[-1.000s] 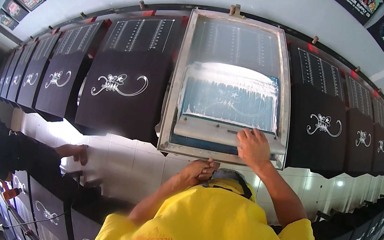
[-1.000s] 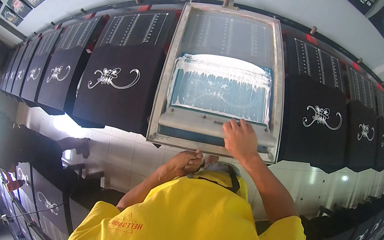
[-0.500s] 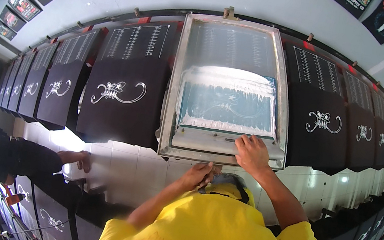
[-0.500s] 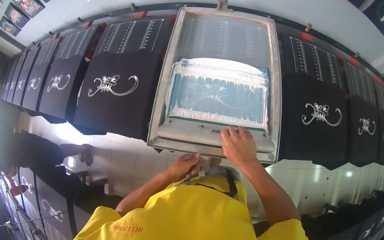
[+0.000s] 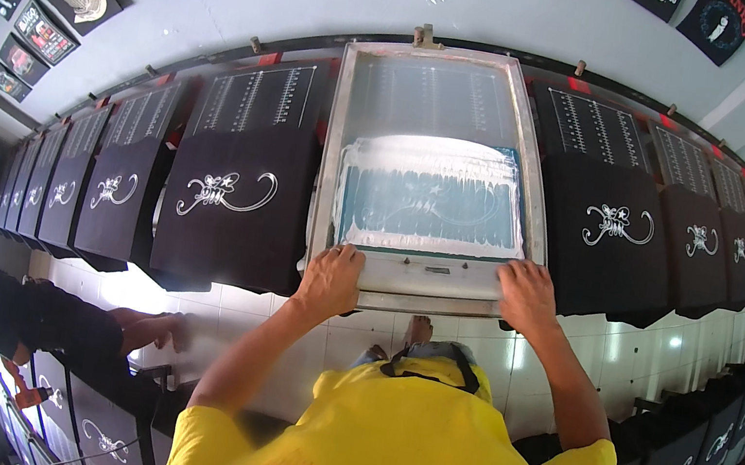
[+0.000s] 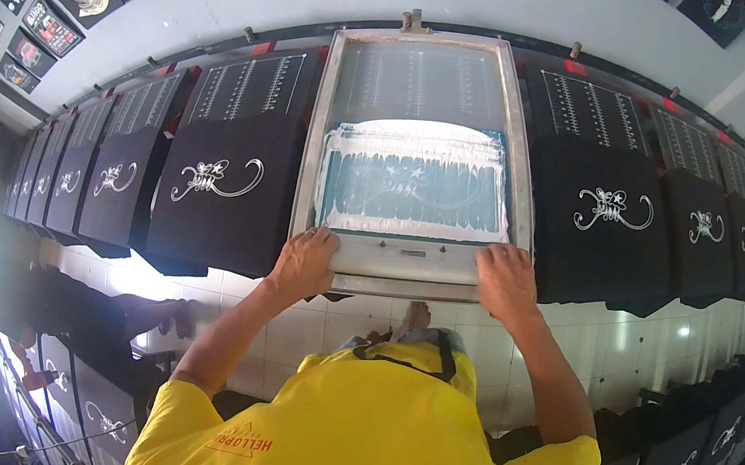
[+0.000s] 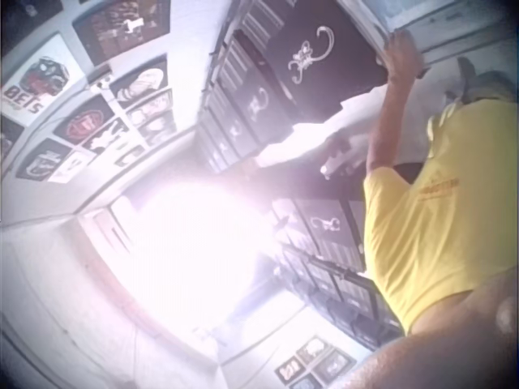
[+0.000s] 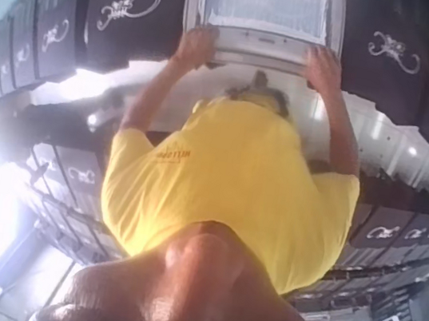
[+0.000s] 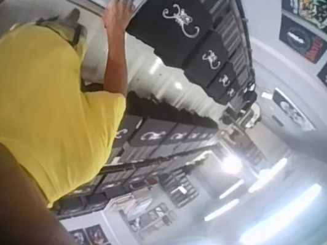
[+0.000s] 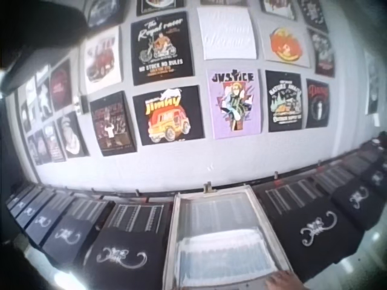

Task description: The person performs screen printing on black t-shirts by aligning a screen frame on each shirt and using a squeegee to apply ink. They move the frame across a series of shirts on a long printing table, repeating the process for each one.

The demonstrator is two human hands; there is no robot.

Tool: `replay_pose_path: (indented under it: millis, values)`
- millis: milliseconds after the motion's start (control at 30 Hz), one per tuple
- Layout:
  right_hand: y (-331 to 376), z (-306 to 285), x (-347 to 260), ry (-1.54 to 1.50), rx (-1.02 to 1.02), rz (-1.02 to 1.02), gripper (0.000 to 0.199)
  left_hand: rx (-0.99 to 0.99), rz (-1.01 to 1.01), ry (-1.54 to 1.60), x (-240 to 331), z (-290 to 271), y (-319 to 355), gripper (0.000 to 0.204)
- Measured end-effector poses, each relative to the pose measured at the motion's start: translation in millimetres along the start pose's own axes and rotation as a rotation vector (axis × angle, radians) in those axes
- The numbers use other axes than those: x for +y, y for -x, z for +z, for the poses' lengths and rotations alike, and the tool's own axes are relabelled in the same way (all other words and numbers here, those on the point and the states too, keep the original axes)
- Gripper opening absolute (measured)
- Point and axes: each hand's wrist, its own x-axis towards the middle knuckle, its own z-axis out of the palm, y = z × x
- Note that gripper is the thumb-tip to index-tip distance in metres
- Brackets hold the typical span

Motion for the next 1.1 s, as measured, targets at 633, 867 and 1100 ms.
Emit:
replay_pose_path:
  millis: [633, 867, 1100]
  values:
    - [23, 30, 7, -0.114, -0.030, 0.118, 0.018, 0.204, 0.009, -0.002, -7, 29, 13, 0.030]
    - [-31, 45, 43, -0.078, -0.016, 0.078, 0.016, 0.215, 0.035, -0.019, -41, 31, -41, 0.024]
    - [-99, 69, 90, -0.045, -0.001, 0.082, 0.010, 0.227, 0.039, 0.036, -84, 23, -124, 0.022]
